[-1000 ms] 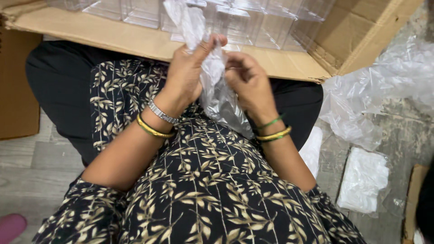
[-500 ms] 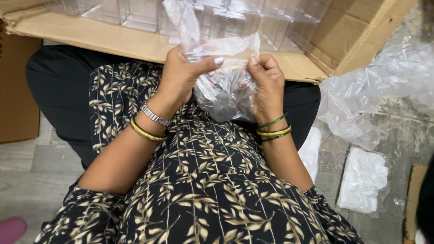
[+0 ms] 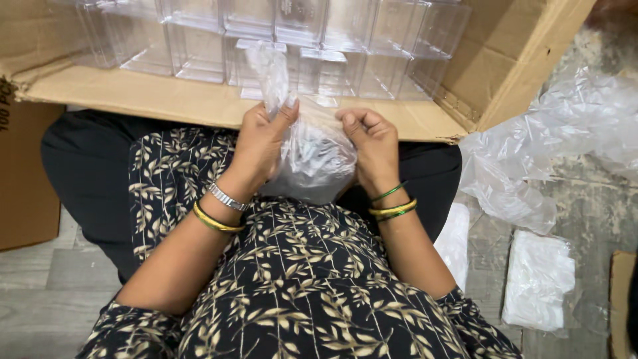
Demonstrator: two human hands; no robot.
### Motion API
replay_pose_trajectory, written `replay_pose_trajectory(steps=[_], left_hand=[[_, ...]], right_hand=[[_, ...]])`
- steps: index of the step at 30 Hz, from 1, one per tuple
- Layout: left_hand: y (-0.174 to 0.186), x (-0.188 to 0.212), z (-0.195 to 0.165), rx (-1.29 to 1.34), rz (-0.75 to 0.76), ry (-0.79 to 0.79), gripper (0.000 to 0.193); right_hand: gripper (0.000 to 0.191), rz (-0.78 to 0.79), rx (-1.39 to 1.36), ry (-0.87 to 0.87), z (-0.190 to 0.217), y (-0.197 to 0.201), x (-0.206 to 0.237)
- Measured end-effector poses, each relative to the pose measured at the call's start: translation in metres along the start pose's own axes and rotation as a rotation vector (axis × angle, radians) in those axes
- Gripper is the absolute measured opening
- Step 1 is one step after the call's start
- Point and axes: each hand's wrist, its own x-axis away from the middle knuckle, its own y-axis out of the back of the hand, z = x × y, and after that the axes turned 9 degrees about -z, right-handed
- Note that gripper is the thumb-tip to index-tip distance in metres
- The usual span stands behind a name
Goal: The person sits on the floor and removes clear plastic bags from small square plastic boxes, then places the unwrapped boxes into a large cardboard carton. They handle the boxes one at a time, pulling off the plastic wrap and arranging the boxes inside the carton.
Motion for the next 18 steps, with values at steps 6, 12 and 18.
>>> replay_pose_trajectory(steps=[6,12,18], left_hand=[[0.004,-0.025,0.005,-0.063,0.079,0.247,0.025],[0.009,-0.076,-0.002,-0.043,0.035,0.033,0.010],[0.007,-0.106,0.022,-1.091,-0.261,-0.929,0.016]], right_hand=[[0.027,0.037,-0.398,-0.325,0.034,0.012,-0.024],[0.020,0.280,-0.149,0.138,0.041,0.018,-0.087],[0.052,-0.017,0.889,0.472,-0.031,-0.007,-0.143]])
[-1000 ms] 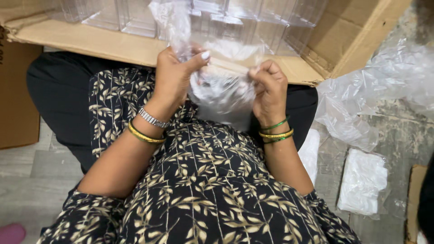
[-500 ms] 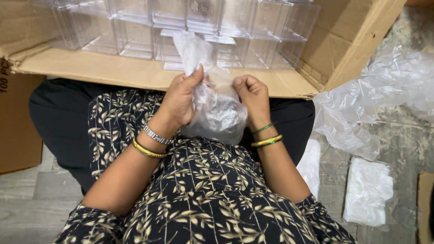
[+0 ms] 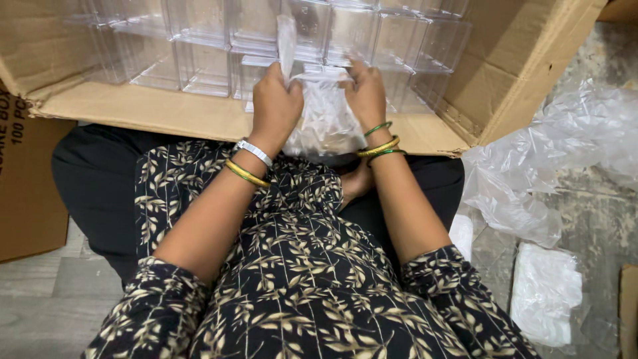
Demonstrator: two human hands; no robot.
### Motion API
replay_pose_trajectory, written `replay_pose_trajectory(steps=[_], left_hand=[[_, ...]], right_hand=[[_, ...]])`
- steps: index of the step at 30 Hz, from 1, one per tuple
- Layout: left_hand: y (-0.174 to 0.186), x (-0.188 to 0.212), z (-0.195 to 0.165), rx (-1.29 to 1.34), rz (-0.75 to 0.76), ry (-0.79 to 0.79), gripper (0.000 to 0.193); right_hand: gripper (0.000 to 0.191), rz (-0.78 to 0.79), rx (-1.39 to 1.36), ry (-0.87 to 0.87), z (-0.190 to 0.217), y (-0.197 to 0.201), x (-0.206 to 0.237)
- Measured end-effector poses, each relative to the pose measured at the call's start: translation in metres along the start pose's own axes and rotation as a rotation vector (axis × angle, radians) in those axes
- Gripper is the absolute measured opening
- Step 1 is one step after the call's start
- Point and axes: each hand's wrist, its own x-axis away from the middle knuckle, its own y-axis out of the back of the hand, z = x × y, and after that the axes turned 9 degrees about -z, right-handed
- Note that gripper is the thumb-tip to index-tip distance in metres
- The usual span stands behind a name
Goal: The person sits on the floor and removes clear plastic bags from small square plastic boxes, then places the unwrapped boxes into a large cardboard carton. They handle the boxes one at a time, pulling off the plastic wrap and arranging the boxes inside the carton.
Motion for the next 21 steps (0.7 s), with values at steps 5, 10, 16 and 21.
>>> replay_pose_trajectory(steps=[5,10,16,21], left_hand=[[-0.003,0.010,0.005,0.035,0.127,0.094,0.012],[0.006,0.000,-0.017,0.639,0.088,0.612,0.016],[0.046,0.005,-0.064,0.909,0.335,0.805,0.030],[0.054,0.018,-0.090,0.911,0.291,0.668,0.024]], right_hand=[[0.047,0.074,-0.507,-0.150,0.001,0.008,0.020],[0.045,-0.120,-0.542,-0.024,0.027,0.037,0.043],[0.048,-0.064,-1.141,-0.238,0.047,0.067,0.078],[0.050,0.220,-1.451,-0.426,0.064,0.083,0.101]])
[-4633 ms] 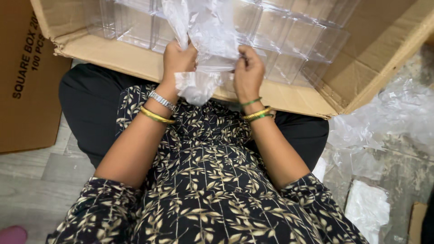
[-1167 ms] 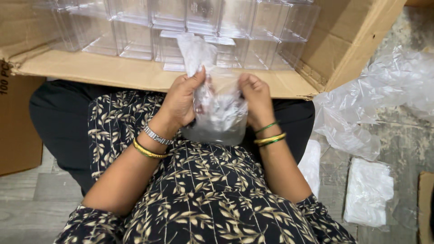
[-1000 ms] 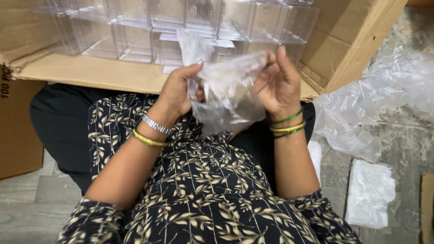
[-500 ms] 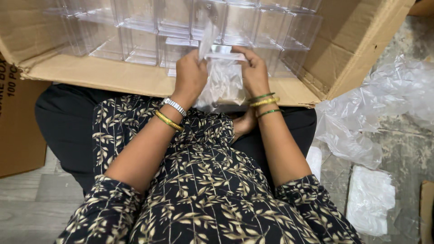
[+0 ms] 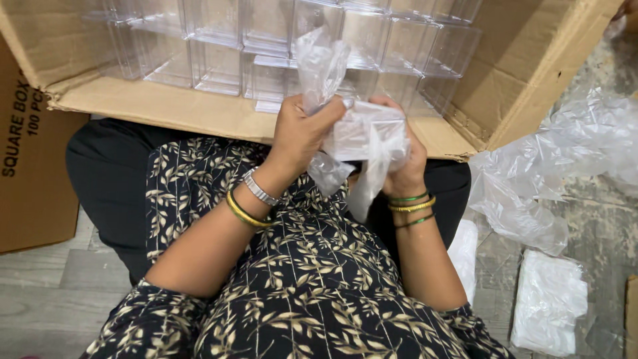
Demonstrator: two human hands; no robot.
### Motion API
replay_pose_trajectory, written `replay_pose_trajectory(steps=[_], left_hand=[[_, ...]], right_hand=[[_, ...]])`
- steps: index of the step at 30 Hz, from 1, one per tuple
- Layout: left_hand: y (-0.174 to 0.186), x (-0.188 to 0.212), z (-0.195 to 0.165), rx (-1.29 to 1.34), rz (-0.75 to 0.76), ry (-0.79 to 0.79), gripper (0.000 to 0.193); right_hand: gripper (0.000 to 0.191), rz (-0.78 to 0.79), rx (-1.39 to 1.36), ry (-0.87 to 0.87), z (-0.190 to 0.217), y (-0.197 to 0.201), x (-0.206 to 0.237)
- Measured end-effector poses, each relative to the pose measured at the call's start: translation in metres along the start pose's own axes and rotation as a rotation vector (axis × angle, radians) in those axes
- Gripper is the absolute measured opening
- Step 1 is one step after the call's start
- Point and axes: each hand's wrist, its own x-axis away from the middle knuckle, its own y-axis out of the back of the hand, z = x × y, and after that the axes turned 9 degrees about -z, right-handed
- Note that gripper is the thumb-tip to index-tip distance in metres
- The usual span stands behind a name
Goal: The person sits on the floor and removes clear plastic bags from small square plastic boxes, then places the unwrapped boxes into a large cardboard carton. They handle the boxes one at a time, pulling off the plastic wrap and arranging the boxes inside the carton.
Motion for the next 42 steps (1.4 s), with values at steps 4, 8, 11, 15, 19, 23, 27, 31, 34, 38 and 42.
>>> replay_pose_trajectory(steps=[4,8,11,15,19,23,27,31,34,38,42], left_hand=[[-0.003,0.004,0.016,-0.200,0.005,-0.088,0.019],[-0.010,0.016,0.039,-0.277,0.113,-0.005,0.022],[-0.008,0.015,0.042,-0.157,0.073,0.089,0.024],[0.010,0.006,0.030,-0.057,-0.070,0.254,0.026],[0.020,0.005,0.034,0.112,0.031,0.141,0.025],[0.023,0.006,0.042,0.028,0.067,-0.040,0.017],[0.019,0.004,0.039,0.075,0.031,-0.060,0.021],[0.013,0.006,0.031,0.152,0.006,-0.012,0.021],[0.015,0.008,0.031,0.165,-0.038,-0.013,0.025],[0.016,0.014,0.039,0.224,0.033,0.025,0.024],[0.014,0.029,0.042,0.135,0.079,-0.065,0.025]], right_hand=[[0.046,-0.036,-0.034,-0.074,-0.005,-0.010,0.031],[0.042,-0.059,-0.003,-0.047,-0.004,-0.002,0.066],[0.039,-0.177,0.028,0.140,0.017,0.033,0.080],[0.035,-0.565,0.012,0.605,0.067,0.126,0.077],[0.056,-1.283,0.286,1.023,0.089,0.238,0.087],[0.057,-1.480,0.914,1.099,0.067,0.303,0.088],[0.078,-1.762,1.290,0.669,0.074,0.310,0.068],[0.088,-1.749,1.591,0.316,0.110,0.285,0.044],[0.048,-1.540,1.310,0.931,0.115,0.220,0.036],[0.014,-0.659,0.577,0.911,0.057,0.092,0.029],[0.013,-0.205,0.407,0.272,0.000,-0.008,0.012]])
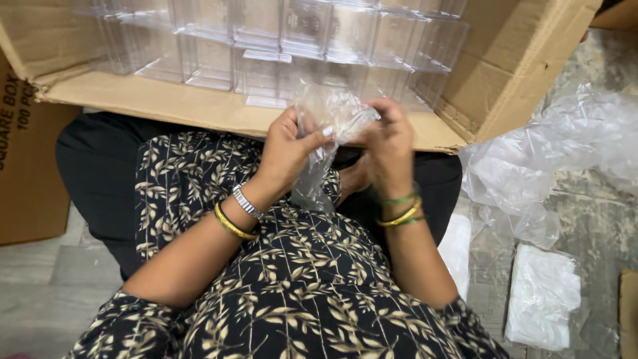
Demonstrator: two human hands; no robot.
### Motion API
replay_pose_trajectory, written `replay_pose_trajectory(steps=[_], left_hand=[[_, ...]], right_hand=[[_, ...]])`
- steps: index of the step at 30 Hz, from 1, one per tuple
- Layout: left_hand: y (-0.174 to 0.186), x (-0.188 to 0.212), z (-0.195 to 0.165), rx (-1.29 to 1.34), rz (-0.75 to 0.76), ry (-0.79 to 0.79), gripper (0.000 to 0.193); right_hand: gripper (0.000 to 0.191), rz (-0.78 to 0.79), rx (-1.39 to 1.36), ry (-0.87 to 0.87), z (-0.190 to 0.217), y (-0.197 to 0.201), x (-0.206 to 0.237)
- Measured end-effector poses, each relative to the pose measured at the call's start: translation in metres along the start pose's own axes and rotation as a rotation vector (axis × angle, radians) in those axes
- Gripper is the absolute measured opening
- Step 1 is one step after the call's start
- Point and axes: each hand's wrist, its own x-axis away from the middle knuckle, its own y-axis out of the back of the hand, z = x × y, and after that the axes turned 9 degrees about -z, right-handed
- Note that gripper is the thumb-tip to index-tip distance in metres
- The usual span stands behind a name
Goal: The person sits on the floor and removes clear plastic bags from small square plastic boxes, then places the unwrapped boxes into a large cardboard carton. They handle the boxes one at a time, pulling off the plastic wrap and arranging the boxes inside the carton.
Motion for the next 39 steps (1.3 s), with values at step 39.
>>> replay_pose_trajectory(steps=[39], left_hand=[[0.129,-0.127,-0.019,-0.358,-0.415,0.204,0.014]], right_hand=[[0.018,0.040,0.352,0.004,-0.123,-0.098,-0.110]])
